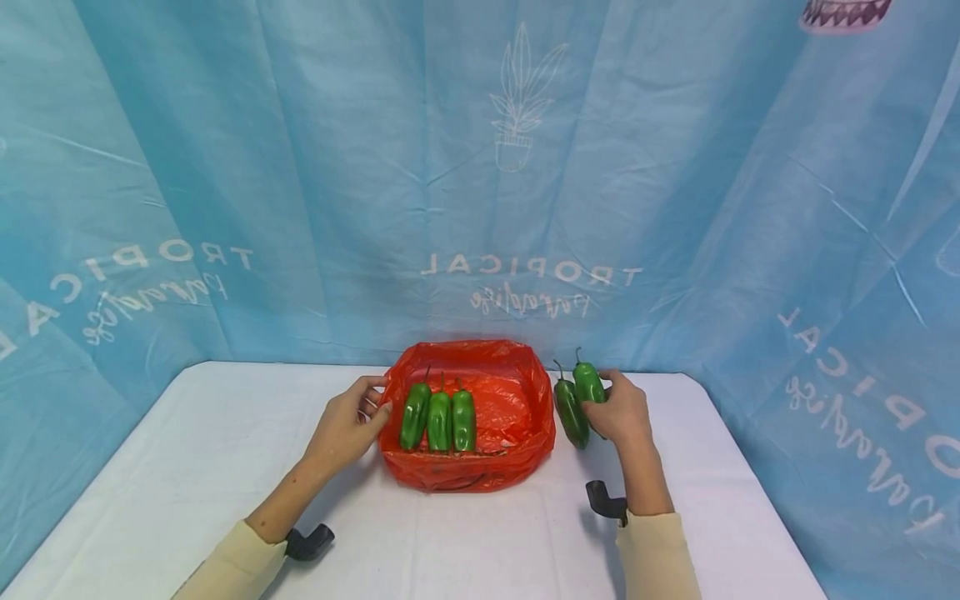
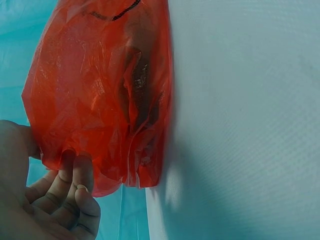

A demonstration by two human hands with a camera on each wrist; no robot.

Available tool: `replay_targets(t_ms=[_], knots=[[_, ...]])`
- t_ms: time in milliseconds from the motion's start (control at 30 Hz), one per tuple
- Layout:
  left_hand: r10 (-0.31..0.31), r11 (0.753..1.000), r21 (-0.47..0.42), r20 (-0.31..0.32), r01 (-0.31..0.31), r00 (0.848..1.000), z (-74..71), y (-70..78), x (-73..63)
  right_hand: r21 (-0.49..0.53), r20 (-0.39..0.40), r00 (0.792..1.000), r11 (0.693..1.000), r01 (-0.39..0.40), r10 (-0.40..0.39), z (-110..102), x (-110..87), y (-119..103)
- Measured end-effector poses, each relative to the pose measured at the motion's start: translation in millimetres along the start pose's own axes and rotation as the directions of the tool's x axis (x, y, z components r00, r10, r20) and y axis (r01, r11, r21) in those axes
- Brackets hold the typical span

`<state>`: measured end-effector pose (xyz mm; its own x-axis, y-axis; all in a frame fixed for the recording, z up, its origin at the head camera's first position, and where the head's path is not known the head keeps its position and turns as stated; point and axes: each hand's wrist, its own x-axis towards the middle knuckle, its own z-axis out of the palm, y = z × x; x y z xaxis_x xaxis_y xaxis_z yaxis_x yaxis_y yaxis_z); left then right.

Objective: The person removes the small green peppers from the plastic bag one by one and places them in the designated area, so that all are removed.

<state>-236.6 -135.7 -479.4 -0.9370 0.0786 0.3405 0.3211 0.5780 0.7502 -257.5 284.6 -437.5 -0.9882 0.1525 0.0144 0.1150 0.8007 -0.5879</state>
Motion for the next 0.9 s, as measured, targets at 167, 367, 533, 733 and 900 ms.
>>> replay_targets(t_ms=[167, 367, 533, 733, 900], knots=[[0.001, 1.000, 0.002, 0.002, -0.001, 1.000, 0.5, -0.8, 0.3, -0.012, 0.001, 1.000, 1.000, -0.023, 0.023, 2, 3.4, 9], [-0.003, 1.000, 0.000, 0.010, 0.003, 1.000, 0.7, -1.5, 0.6, -0.036, 0.028, 0.998, 0.997, -0.064, 0.065, 3, 6.2, 12], [0.004, 1.000, -0.001, 0.008, -0.004, 1.000, 1.0, -2.8, 1.0, -0.054, 0.039, 0.995, 0.995, -0.087, 0.089, 6, 7.3, 16], [0.003, 1.000, 0.002, 0.009, -0.003, 1.000, 1.0, -3.8, 0.8, -0.062, 0.036, 0.995, 0.994, -0.089, 0.091, 10, 8.9, 22], [0.003, 1.000, -0.001, 0.011, -0.003, 1.000, 1.1, -4.4, 1.1, -0.061, 0.033, 0.995, 0.994, -0.090, 0.092, 12, 10.5, 25]])
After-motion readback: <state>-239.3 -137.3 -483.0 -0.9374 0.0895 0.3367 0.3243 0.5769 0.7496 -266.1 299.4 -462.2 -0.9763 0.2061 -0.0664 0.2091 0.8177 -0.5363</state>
